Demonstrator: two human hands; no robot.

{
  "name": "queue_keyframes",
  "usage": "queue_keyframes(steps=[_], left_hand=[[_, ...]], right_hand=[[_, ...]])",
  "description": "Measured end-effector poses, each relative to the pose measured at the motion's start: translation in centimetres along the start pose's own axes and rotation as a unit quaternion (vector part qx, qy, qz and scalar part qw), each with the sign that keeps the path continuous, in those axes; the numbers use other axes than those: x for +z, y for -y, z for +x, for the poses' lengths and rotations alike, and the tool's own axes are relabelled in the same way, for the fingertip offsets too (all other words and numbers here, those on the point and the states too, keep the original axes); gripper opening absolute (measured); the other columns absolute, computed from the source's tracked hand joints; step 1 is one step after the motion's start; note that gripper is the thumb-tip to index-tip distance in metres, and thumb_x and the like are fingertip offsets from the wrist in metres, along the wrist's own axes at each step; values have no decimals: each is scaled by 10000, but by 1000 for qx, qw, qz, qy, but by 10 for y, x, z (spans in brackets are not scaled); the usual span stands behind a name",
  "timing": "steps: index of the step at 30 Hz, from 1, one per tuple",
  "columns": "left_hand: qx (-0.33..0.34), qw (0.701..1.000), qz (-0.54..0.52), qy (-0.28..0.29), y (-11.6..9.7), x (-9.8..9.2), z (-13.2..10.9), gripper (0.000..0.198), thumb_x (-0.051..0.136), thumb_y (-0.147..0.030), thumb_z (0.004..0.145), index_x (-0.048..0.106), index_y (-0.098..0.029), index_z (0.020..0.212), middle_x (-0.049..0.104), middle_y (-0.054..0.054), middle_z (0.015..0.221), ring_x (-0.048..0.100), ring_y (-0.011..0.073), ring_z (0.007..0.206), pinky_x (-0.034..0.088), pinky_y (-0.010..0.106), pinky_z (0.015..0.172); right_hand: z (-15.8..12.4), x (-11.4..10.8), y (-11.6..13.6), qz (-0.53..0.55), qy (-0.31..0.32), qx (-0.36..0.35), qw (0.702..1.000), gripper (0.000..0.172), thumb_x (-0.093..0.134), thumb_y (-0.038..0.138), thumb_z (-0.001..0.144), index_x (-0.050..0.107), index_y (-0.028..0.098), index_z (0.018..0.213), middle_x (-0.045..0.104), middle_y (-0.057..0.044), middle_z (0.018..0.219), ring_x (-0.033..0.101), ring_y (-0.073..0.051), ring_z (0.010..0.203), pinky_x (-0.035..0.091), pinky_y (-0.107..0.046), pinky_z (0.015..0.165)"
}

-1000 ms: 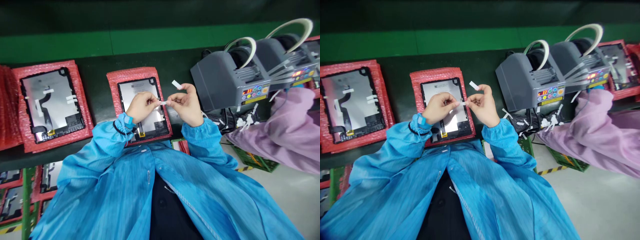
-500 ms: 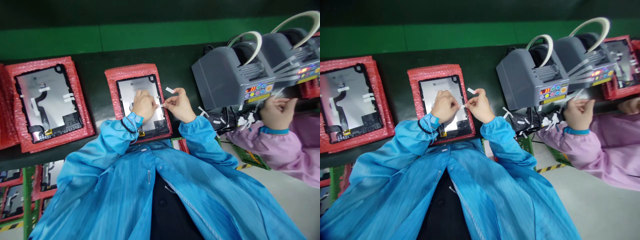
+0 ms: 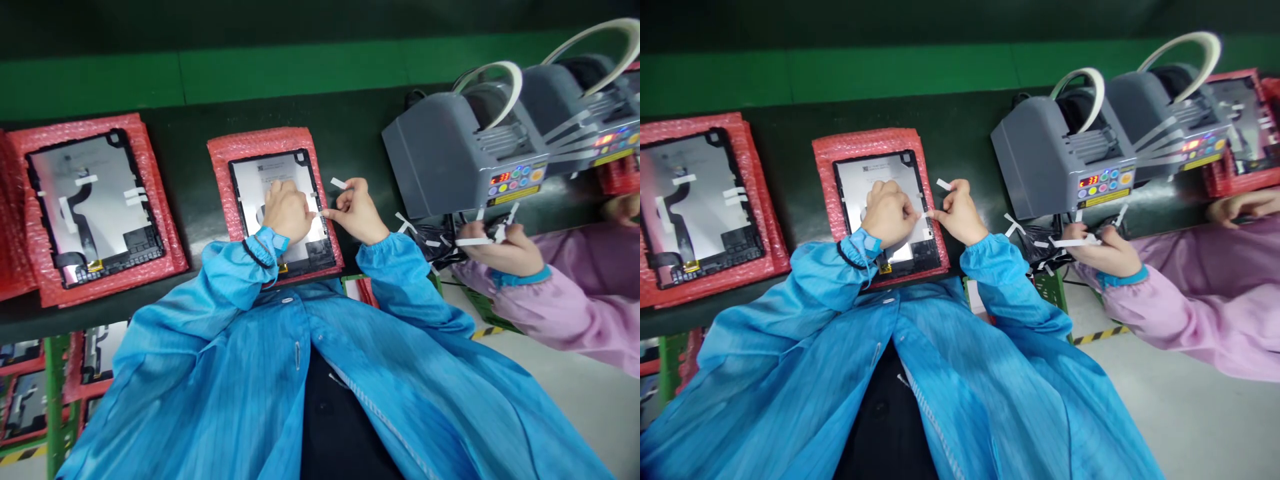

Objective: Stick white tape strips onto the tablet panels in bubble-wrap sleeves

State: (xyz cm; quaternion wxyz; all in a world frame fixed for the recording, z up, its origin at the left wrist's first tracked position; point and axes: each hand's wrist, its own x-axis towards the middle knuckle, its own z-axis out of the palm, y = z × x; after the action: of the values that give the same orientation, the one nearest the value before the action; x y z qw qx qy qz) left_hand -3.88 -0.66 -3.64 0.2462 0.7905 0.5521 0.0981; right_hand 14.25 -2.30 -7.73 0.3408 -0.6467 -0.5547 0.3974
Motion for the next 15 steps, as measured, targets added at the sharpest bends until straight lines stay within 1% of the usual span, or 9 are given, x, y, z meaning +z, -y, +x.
queue_keyframes(steps=[2, 3, 5, 7, 9, 11, 13, 15], left_hand=[[-3, 1000, -9, -25, 8, 2, 2, 116, 748, -228, 813, 663, -155, 783, 624, 131, 1074, 521, 385, 1195, 452, 537, 1004], [-2, 999, -19, -43, 13, 2, 5, 112, 749, -229, 814, 660, -161, 808, 626, 121, 1071, 526, 371, 1184, 447, 531, 1009], [14, 995, -46, -83, 24, 1, 11, 81, 713, -240, 853, 660, -180, 863, 634, 90, 1040, 546, 323, 1136, 434, 505, 1024], [51, 990, -82, -102, 34, -2, 17, 85, 653, -280, 917, 664, -196, 910, 640, 61, 989, 567, 267, 1059, 427, 464, 1030], [97, 985, -111, -93, 39, -7, 22, 160, 603, -343, 968, 668, -202, 932, 643, 43, 954, 578, 230, 999, 425, 427, 1024], [131, 981, -124, -73, 39, -10, 25, 227, 590, -401, 984, 673, -199, 921, 647, 37, 944, 582, 217, 982, 423, 408, 1015], [147, 980, -125, -53, 35, -12, 24, 251, 610, -421, 973, 675, -194, 886, 651, 32, 933, 582, 211, 971, 421, 401, 1012], [140, 982, -121, -36, 31, -12, 23, 240, 619, -395, 967, 674, -191, 854, 656, 27, 920, 582, 206, 959, 424, 392, 1006]], right_hand=[[2, -6, -4, 16, -3, -8, 1000, 712, 922, 391, 584, 354, 264, 992, 461, 106, 659, 480, -113, 597, 387, -263, 582], [3, -9, -5, 36, 6, -9, 999, 706, 912, 468, 604, 362, 264, 996, 445, 104, 660, 455, -108, 590, 366, -256, 571], [3, -14, -3, 86, 42, -10, 995, 641, 817, 631, 698, 393, 256, 998, 426, 89, 671, 414, -101, 582, 325, -246, 552], [1, -17, 4, 126, 89, -20, 988, 604, 697, 744, 771, 431, 240, 971, 411, 69, 682, 383, -99, 589, 296, -243, 541], [-3, -17, 14, 147, 130, -39, 980, 611, 641, 794, 790, 461, 227, 930, 404, 54, 687, 366, -100, 603, 290, -246, 544], [-6, -16, 24, 153, 150, -59, 975, 621, 637, 807, 785, 484, 217, 900, 420, 43, 701, 378, -102, 624, 311, -251, 562], [-9, -14, 31, 147, 153, -73, 974, 628, 639, 811, 778, 512, 205, 884, 451, 31, 720, 414, -108, 654, 349, -259, 596], [-10, -14, 33, 127, 147, -74, 978, 627, 633, 808, 782, 551, 194, 882, 489, 20, 730, 463, -121, 690, 393, -270, 640]])
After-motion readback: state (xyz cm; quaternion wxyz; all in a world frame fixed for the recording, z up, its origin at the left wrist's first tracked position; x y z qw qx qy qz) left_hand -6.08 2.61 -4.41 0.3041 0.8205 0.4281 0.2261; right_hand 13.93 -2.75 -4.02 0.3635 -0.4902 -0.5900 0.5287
